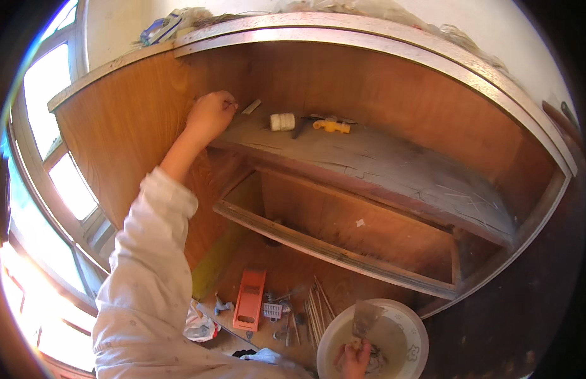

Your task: The person removes damaged wooden panels from a cabinet shelf, scrapes the interior surfaces with a putty knife, and then handles small replacement components and hardware.

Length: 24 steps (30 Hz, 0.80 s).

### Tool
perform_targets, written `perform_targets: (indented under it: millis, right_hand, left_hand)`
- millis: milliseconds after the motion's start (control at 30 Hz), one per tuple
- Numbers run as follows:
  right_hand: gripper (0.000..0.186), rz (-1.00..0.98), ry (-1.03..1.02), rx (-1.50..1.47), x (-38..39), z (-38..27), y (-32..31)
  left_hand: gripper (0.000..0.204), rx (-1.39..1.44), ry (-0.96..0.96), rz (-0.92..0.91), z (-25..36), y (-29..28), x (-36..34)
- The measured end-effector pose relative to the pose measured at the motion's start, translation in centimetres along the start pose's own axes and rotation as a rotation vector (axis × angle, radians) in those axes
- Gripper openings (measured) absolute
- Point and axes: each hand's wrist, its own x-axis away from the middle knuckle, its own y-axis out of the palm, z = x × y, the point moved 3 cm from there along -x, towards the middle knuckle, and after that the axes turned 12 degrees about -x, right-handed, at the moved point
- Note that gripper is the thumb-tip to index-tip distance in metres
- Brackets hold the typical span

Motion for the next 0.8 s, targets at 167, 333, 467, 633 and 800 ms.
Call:
perform_targets:
  millis: [167, 333, 467, 633, 800]
  right_hand:
    - [0.044, 0.24, 0.194, -0.593, 1.9, -1.6, 2.5]
    - [0.034, 0.093, 0.005, -0.288, 0.8, -0.3, 0.1]
    - [0.025, 0.031, -0.177, 0.022, 0.9, -1.3, 0.2]
    - [0.035, 0.142, -0.064, 0.005, -0.2, -1.1, 0.1]
    - [0.042, 0.013, -0.021, -0.173, -2.1, 1.3, -1.5]
  left_hand:
    - [0.027, -0.233, 0.022, -0.333, -0.8, 10.2, -8.5]
    - [0.035, -0.292, 0.166, -0.277, -2.8, 15.7, -11.4]
    - [0.036, -0.466, 0.267, -0.205, -0.3, 13.4, -11.9]
    - [0.045, 0.277, 0.15, -0.416, 5.4, 7.1, -8.9]
    - [0.057, 0.065, 0.369, -0.665, 6.2, 5.2, -5.2]
